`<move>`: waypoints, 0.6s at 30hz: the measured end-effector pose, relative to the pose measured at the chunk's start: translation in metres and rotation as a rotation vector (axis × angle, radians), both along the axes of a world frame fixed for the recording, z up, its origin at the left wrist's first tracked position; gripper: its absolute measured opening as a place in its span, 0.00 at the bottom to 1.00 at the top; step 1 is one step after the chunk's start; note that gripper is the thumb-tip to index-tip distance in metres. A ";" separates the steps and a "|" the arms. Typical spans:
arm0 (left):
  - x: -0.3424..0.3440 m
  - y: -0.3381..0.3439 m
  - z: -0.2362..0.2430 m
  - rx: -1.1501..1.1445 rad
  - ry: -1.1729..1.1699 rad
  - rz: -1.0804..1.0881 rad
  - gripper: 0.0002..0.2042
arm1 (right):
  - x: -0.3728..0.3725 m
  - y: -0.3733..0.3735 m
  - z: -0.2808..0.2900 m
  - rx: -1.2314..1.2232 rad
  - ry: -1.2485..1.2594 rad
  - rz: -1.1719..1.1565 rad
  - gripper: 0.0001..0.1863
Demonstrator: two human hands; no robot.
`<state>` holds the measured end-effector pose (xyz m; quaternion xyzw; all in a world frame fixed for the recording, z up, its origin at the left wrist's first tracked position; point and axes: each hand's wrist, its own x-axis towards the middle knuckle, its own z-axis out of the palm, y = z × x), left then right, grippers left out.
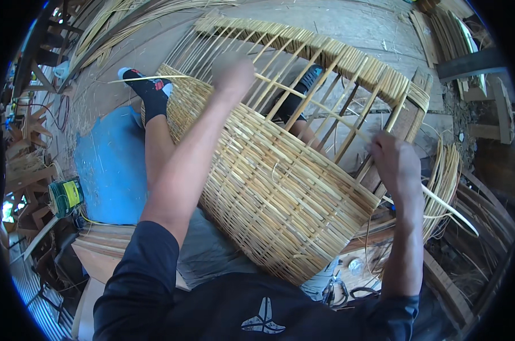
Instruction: Weaving and assembling a large wicker structure using bamboo strips, a hammer, and a utility knife.
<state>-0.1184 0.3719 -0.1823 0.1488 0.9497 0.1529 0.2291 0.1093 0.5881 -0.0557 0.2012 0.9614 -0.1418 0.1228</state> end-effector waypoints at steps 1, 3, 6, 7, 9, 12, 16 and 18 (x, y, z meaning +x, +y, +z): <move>-0.006 -0.007 0.016 0.074 -0.232 0.148 0.17 | 0.001 -0.001 0.003 0.001 -0.009 -0.006 0.11; -0.022 -0.027 -0.017 0.083 -0.156 0.161 0.15 | -0.008 -0.005 0.009 -0.021 0.012 0.027 0.11; -0.021 -0.025 -0.030 0.089 -0.089 0.140 0.14 | 0.004 0.006 0.014 -0.134 -0.050 -0.084 0.09; -0.021 -0.021 -0.025 0.125 -0.238 0.166 0.17 | 0.009 0.013 0.012 -0.212 -0.045 -0.104 0.08; -0.027 -0.020 -0.030 0.112 -0.280 0.109 0.18 | 0.008 0.013 0.007 -0.212 -0.029 -0.068 0.06; -0.040 -0.023 -0.035 0.114 -0.375 0.089 0.16 | -0.004 -0.002 -0.003 -0.096 -0.007 0.021 0.06; -0.042 -0.039 -0.057 0.432 -0.463 0.342 0.14 | -0.004 0.008 0.000 -0.252 -0.083 -0.107 0.08; -0.038 -0.041 -0.051 0.442 -0.484 0.288 0.12 | -0.013 -0.002 0.020 -0.353 -0.257 -0.213 0.10</move>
